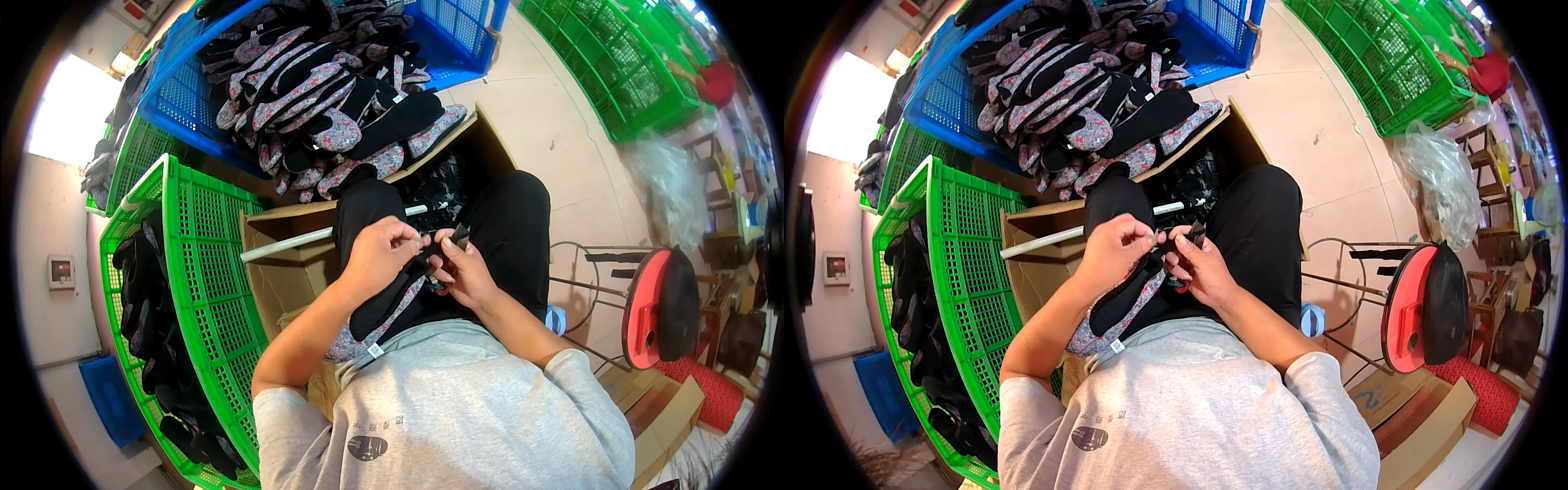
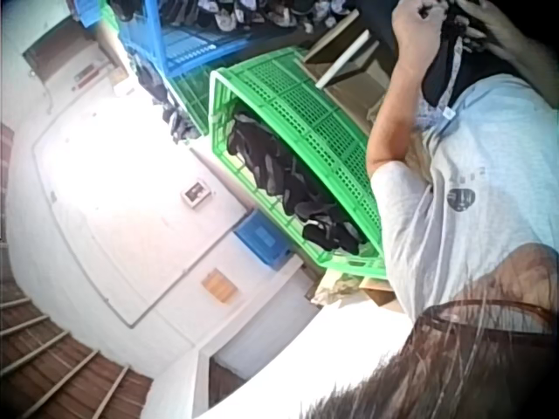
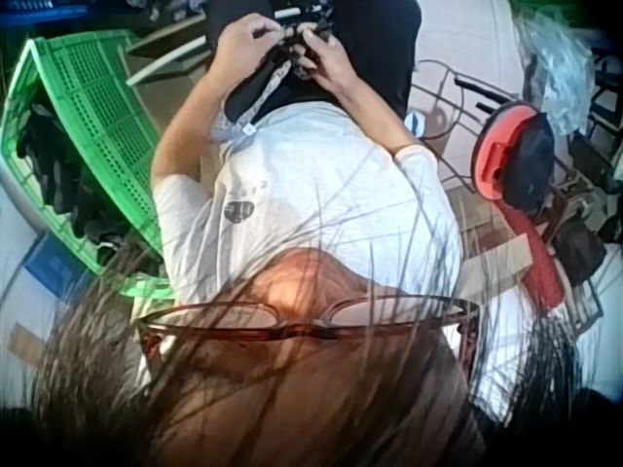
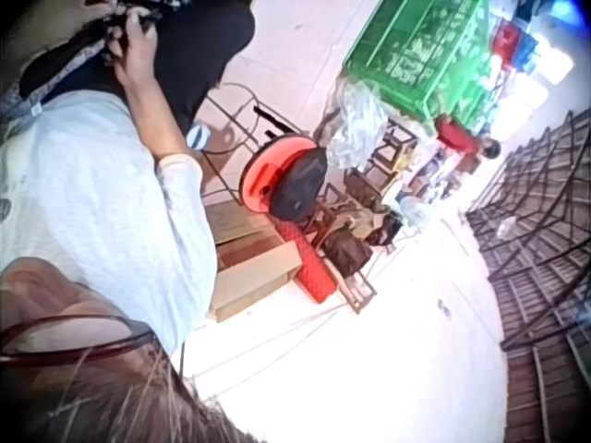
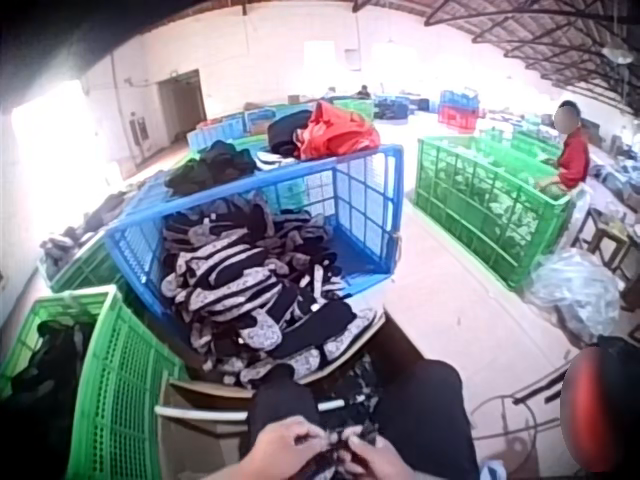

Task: The person sits on the floor and uses a needle and thread to sew the edges of black slippers with floral patterns. They pick up slippers from a blue basket, stitch the seams, and place the finished items into a green basket.

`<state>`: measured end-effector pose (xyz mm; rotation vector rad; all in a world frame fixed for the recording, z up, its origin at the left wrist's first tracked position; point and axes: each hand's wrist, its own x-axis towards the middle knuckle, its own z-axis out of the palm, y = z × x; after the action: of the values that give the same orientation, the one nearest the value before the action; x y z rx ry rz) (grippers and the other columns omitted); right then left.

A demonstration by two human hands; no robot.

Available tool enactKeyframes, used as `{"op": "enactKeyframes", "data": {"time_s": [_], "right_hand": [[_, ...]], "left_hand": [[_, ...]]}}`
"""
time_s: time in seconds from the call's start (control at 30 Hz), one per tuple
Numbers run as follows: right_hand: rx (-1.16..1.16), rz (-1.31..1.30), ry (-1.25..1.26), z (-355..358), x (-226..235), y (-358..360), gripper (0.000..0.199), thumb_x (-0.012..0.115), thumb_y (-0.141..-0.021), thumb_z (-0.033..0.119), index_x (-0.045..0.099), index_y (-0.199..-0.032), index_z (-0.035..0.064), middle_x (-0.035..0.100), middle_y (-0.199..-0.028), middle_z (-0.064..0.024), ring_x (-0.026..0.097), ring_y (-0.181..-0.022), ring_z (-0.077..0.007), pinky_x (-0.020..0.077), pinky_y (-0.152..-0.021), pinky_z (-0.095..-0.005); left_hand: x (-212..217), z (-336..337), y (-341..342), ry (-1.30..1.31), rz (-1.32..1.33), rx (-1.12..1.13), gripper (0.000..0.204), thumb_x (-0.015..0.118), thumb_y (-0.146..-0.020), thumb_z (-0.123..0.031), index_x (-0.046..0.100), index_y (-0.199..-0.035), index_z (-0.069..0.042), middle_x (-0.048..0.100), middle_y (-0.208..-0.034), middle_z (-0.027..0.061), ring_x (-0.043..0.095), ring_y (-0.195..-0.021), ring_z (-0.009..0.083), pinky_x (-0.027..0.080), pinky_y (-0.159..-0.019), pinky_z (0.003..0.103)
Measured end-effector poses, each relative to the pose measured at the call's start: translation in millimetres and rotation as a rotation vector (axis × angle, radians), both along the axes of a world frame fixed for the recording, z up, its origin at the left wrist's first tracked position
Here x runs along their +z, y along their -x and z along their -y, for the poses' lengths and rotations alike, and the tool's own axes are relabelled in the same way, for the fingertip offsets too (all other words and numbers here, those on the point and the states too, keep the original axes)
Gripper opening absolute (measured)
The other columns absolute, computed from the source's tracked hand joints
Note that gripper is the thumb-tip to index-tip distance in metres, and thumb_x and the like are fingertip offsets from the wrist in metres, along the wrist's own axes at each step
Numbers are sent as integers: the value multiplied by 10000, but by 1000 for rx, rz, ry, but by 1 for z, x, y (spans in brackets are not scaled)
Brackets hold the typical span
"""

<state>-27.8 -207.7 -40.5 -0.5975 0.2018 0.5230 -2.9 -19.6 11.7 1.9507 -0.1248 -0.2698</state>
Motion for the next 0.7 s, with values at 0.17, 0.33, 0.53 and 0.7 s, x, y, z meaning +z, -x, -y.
{"op": "enactKeyframes", "data": {"time_s": [0.17, 0.33, 0.53, 0.7], "right_hand": [[66, 52, 96, -1, 7, -5, 269, 677, -948, 274, 559, -1108, 92, 616, -944, -34, 483, -625, -61, 331, -461, -182], [141, 81, 254, 2, 10, -9, 342, 771, -857, 193, 532, -1087, 110, 554, -759, -14, 445, -544, -63, 310, -441, -183], [61, -36, 267, -3, 12, -10, 343, 749, -862, 67, 545, -1135, 101, 595, -789, 7, 493, -570, -48, 328, -439, -170], [35, -94, 227, -2, 6, -9, 382, 728, -872, 43, 518, -1187, 93, 621, -833, -17, 495, -583, -62, 334, -450, -180]], "left_hand": [[14, 4, -23, 133, -114, -23, 67, 658, -899, -35, 670, -863, 20, 583, -845, 3, 564, -696, 71, 446, -625, 220], [32, 20, -39, 149, -307, -39, 77, 635, -915, -34, 658, -882, 31, 625, -937, 47, 614, -697, 90, 501, -643, 240], [16, 26, -39, 429, -296, 27, 166, 611, -933, -19, 638, -1087, 38, 658, -1046, 81, 627, -873, 97, 517, -776, 242], [20, 8, -32, 310, -187, 67, 252, 613, -928, 8, 609, -1180, 23, 665, -1057, 50, 619, -976, 96, 502, -872, 240]]}}
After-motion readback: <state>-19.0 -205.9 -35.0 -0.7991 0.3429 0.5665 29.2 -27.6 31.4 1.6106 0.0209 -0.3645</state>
